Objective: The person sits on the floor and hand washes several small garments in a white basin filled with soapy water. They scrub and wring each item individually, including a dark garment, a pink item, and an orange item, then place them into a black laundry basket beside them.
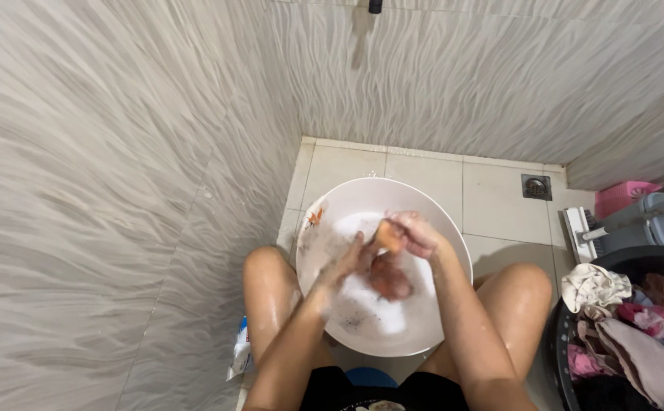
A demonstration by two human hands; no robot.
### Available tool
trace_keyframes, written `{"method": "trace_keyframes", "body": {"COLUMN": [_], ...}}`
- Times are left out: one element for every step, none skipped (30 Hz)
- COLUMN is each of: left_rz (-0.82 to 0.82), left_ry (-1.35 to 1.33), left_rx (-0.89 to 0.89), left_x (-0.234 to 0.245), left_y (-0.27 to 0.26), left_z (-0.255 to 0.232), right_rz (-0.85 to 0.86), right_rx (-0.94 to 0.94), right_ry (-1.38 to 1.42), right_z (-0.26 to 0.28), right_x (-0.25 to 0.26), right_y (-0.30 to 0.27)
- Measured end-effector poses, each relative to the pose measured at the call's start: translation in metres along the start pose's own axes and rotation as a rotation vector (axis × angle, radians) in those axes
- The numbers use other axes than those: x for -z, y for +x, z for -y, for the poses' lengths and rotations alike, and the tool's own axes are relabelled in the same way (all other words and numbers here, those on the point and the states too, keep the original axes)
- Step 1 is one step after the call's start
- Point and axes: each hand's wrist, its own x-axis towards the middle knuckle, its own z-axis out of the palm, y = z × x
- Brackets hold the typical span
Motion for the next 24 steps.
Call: {"method": "trace_keyframes", "body": {"left_rz": [0.283, 0.289, 0.295, 0.3, 0.281, 0.262, 0.244, 0.214, 0.183, 0.151, 0.142, 0.133, 0.125, 0.082, 0.038, -0.006, -0.103, -0.2, -0.273, -0.297, -0.316, -0.263, -0.209, -0.154], "left_ry": [-0.264, -0.364, -0.462, -0.559, -0.56, -0.56, -0.563, -0.579, -0.591, -0.604, -0.594, -0.584, -0.572, -0.497, -0.424, -0.352, -0.48, -0.608, -0.701, -0.767, -0.841, -0.874, -0.915, -0.946], "left_rx": [0.066, 0.001, -0.063, -0.127, -0.148, -0.17, -0.193, -0.137, -0.086, -0.035, 0.022, 0.079, 0.137, 0.1, 0.067, 0.034, -0.04, -0.116, -0.181, -0.205, -0.237, -0.194, -0.153, -0.104], "left_x": [-0.008, -0.017, -0.024, -0.027, -0.03, -0.033, -0.035, -0.038, -0.039, -0.041, -0.044, -0.047, -0.049, -0.05, -0.049, -0.044, -0.038, -0.029, -0.016, 0.001, 0.02, 0.035, 0.045, 0.052], "left_y": [-0.006, -0.006, -0.007, -0.006, -0.007, -0.006, -0.002, 0.0, 0.003, 0.006, 0.009, 0.011, 0.013, 0.016, 0.019, 0.021, 0.025, 0.03, 0.034, 0.037, 0.038, 0.038, 0.038, 0.037], "left_z": [0.001, -0.002, -0.006, -0.012, -0.016, -0.021, -0.026, -0.029, -0.033, -0.035, -0.036, -0.035, -0.035, -0.035, -0.034, -0.034, -0.035, -0.038, -0.041, -0.045, -0.049, -0.051, -0.051, -0.048], "right_rz": [0.064, 0.128, 0.141, 0.154, 0.161, 0.151, 0.139, 0.128, 0.153, 0.178, 0.202, 0.176, 0.147, 0.117, 0.162, 0.205, 0.25, 0.224, 0.203, 0.183, 0.14, 0.096, 0.055, 0.137], "right_rx": [0.0, -0.001, 0.015, 0.031, 0.044, 0.05, 0.056, 0.063, 0.089, 0.116, 0.142, 0.124, 0.107, 0.09, 0.153, 0.216, 0.277, 0.143, 0.011, -0.123, -0.083, -0.044, -0.004, 0.16], "right_ry": [-0.008, -0.016, -0.028, -0.04, -0.049, -0.053, -0.06, -0.068, -0.042, -0.016, 0.008, -0.062, -0.13, -0.198, -0.294, -0.39, -0.489, -0.531, -0.572, -0.61, -0.581, -0.552, -0.523, -0.35], "right_z": [-0.001, -0.001, 0.001, 0.005, 0.007, 0.01, 0.014, 0.018, 0.022, 0.027, 0.029, 0.03, 0.031, 0.032, 0.032, 0.031, 0.033, 0.035, 0.039, 0.043, 0.047, 0.051, 0.05, 0.047], "right_x": [-0.008, -0.014, -0.018, -0.021, -0.02, -0.021, -0.019, -0.019, -0.02, -0.022, -0.024, -0.025, -0.025, -0.022, -0.016, -0.007, 0.007, 0.022, 0.037, 0.053, 0.065, 0.073, 0.075, 0.071], "right_y": [-0.002, -0.004, -0.005, -0.006, -0.011, -0.015, -0.02, -0.024, -0.026, -0.027, -0.027, -0.027, -0.026, -0.026, -0.027, -0.03, -0.034, -0.04, -0.047, -0.057, -0.065, -0.074, -0.079, -0.083]}}
